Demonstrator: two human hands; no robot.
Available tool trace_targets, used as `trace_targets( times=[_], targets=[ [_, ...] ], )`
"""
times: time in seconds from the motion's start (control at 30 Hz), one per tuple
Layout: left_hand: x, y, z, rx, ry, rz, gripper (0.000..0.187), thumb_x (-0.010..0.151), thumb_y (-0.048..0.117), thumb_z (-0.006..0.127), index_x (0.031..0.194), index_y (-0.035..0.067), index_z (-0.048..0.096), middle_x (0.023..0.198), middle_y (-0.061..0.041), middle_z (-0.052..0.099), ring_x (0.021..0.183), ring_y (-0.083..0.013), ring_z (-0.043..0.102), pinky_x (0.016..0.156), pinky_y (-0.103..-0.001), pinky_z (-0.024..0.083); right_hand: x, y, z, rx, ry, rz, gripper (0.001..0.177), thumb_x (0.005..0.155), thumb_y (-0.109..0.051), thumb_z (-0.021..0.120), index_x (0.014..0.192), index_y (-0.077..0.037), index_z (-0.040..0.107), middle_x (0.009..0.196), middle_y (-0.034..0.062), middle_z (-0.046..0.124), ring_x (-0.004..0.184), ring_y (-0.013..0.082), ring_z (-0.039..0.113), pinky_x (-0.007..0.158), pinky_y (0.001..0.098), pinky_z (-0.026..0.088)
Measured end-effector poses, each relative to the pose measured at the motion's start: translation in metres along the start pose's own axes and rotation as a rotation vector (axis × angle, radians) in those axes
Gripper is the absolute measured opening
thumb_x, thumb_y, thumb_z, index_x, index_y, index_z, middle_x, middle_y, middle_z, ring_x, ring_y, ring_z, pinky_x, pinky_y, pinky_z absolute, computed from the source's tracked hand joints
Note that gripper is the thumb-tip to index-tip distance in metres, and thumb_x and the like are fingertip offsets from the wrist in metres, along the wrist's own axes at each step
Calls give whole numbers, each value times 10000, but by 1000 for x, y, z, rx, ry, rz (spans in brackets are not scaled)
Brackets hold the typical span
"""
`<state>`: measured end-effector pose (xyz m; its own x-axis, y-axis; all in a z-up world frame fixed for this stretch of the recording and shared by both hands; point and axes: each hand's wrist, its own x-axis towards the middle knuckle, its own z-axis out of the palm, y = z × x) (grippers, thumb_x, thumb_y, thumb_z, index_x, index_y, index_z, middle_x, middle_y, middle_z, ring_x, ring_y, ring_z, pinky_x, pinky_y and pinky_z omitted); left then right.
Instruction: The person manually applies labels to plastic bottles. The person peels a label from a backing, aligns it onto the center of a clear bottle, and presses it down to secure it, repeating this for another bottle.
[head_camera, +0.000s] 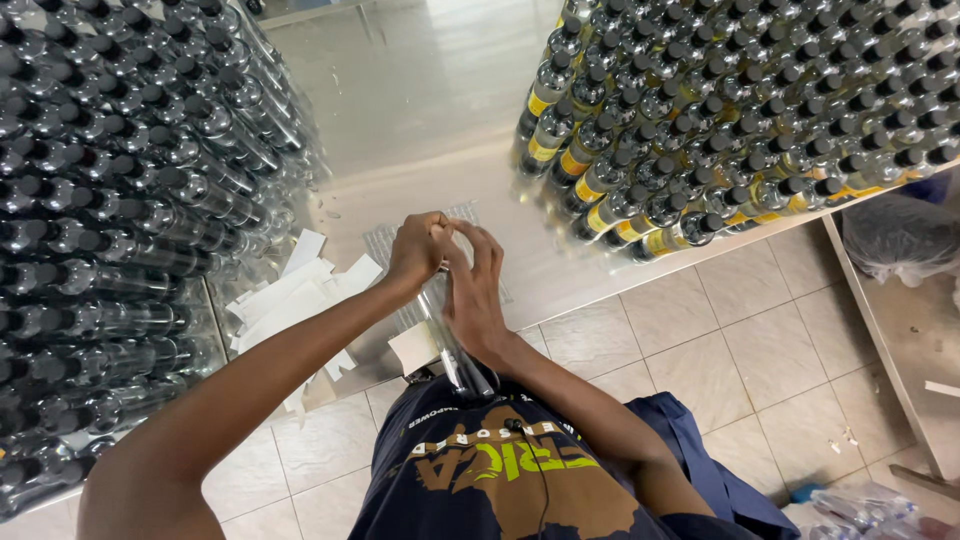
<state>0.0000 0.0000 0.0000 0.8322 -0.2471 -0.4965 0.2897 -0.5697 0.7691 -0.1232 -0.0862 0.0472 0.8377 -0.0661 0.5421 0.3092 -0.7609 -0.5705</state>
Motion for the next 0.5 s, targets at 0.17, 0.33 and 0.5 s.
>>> trace_targets(
  times=[0.17,0.33,0.5],
  targets=[
    [1,-2,-15,-129,43,33,252,946,-6,527,798,153,655,644,-84,665,627,-220,722,644,-319,626,-18,-4,-47,357,-164,333,550,1126,-338,510,1607,-73,476,1496,199,476,1445,406,456,1200,554,401],
    [-3,-13,-36,-133,144,5,284,969,-23,501,813,189,609,651,-51,667,635,-190,729,676,-304,610,-59,11,-67,686,-859,740,757,1063,-702,495,1338,-13,648,1212,294,721,1199,429,682,1039,567,500],
    [28,-21,-30,-332,116,18,257,943,-72,459,893,143,590,650,-53,649,516,-178,656,545,-296,574,-90,71,-17,1079,-741,888,499,797,-160,1007,1139,3,681,909,123,735,846,232,780,752,398,698]
  ],
)
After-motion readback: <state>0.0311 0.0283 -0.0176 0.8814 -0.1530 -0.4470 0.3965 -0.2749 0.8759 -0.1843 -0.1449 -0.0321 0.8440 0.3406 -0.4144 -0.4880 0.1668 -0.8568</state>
